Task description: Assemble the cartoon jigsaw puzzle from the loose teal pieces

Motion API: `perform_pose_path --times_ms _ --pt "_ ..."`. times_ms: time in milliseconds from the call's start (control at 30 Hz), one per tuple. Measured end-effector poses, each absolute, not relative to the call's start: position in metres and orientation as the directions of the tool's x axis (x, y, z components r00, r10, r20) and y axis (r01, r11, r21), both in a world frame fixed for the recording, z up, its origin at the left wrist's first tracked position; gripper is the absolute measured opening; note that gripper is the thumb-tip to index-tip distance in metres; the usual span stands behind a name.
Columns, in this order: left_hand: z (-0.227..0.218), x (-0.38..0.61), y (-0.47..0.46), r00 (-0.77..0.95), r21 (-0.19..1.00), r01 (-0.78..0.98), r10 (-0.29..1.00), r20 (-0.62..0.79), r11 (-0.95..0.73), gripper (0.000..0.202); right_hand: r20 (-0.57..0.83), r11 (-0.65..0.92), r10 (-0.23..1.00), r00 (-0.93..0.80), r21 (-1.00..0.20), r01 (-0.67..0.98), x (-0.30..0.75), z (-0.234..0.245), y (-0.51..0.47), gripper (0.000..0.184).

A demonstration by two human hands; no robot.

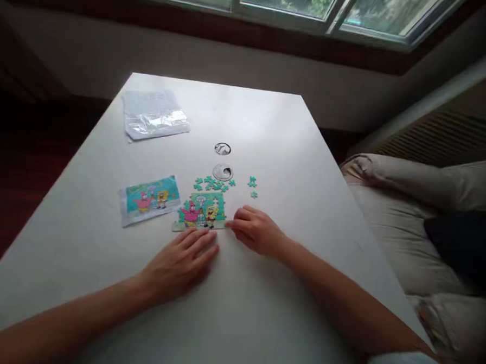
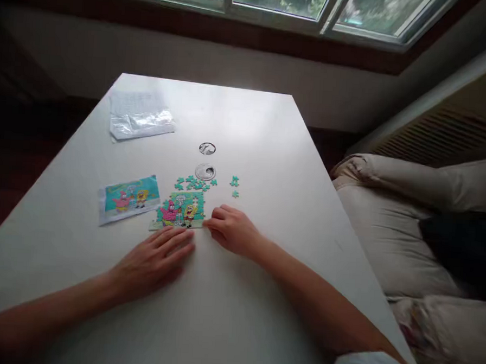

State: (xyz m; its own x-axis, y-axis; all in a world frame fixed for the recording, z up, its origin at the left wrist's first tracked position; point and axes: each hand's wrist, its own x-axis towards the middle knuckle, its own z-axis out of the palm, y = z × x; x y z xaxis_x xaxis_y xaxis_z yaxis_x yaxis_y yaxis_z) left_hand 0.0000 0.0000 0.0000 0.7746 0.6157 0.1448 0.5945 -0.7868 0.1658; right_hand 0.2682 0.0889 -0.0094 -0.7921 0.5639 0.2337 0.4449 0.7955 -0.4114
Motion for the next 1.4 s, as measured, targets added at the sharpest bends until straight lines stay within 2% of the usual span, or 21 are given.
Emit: perform_pose_path --times_ms 333,433,567,667,733,867,1067,1400 --pt "-0.003 -0.003 0.007 0.736 0.196 0.624 0.653 0.178 -0.756 0.042 0.265 0.798 0.567 -0.78 -0.413 0.439 0.268 -0.011 0.088 0.021" --pt "-0.003 -0.005 0.009 0.722 0.203 0.64 0.67 0.172 -0.741 0.044 0.313 0.782 0.591 -0.743 -0.45 0.432 0.271 -0.013 0.092 0.02" --pt "-0.005 -0.007 0.011 0.7 0.22 0.662 0.696 0.16 -0.717 0.048 0.398 0.611 0.792 -0.464 -0.506 0.609 0.284 -0.016 0.109 0.017" --pt "-0.005 -0.007 0.011 0.696 0.217 0.672 0.704 0.145 -0.708 0.049 0.384 0.431 0.885 -0.264 -0.457 0.778 0.297 -0.021 0.123 0.017" --pt "-0.005 -0.007 0.011 0.697 0.211 0.674 0.704 0.136 -0.708 0.05 0.354 0.361 0.91 -0.218 -0.412 0.837 0.302 -0.024 0.128 0.021" --pt "-0.006 -0.008 0.011 0.7 0.208 0.673 0.702 0.132 -0.71 0.051 0.318 0.343 0.919 -0.234 -0.349 0.872 0.301 -0.028 0.128 0.02" --pt "-0.005 -0.008 0.011 0.701 0.199 0.677 0.703 0.121 -0.709 0.051 0.289 0.404 0.903 -0.319 -0.314 0.859 0.296 -0.026 0.122 0.024" --pt "-0.005 -0.008 0.012 0.705 0.199 0.675 0.7 0.11 -0.711 0.051 0.267 0.502 0.864 -0.427 -0.377 0.779 0.291 -0.024 0.121 0.017"
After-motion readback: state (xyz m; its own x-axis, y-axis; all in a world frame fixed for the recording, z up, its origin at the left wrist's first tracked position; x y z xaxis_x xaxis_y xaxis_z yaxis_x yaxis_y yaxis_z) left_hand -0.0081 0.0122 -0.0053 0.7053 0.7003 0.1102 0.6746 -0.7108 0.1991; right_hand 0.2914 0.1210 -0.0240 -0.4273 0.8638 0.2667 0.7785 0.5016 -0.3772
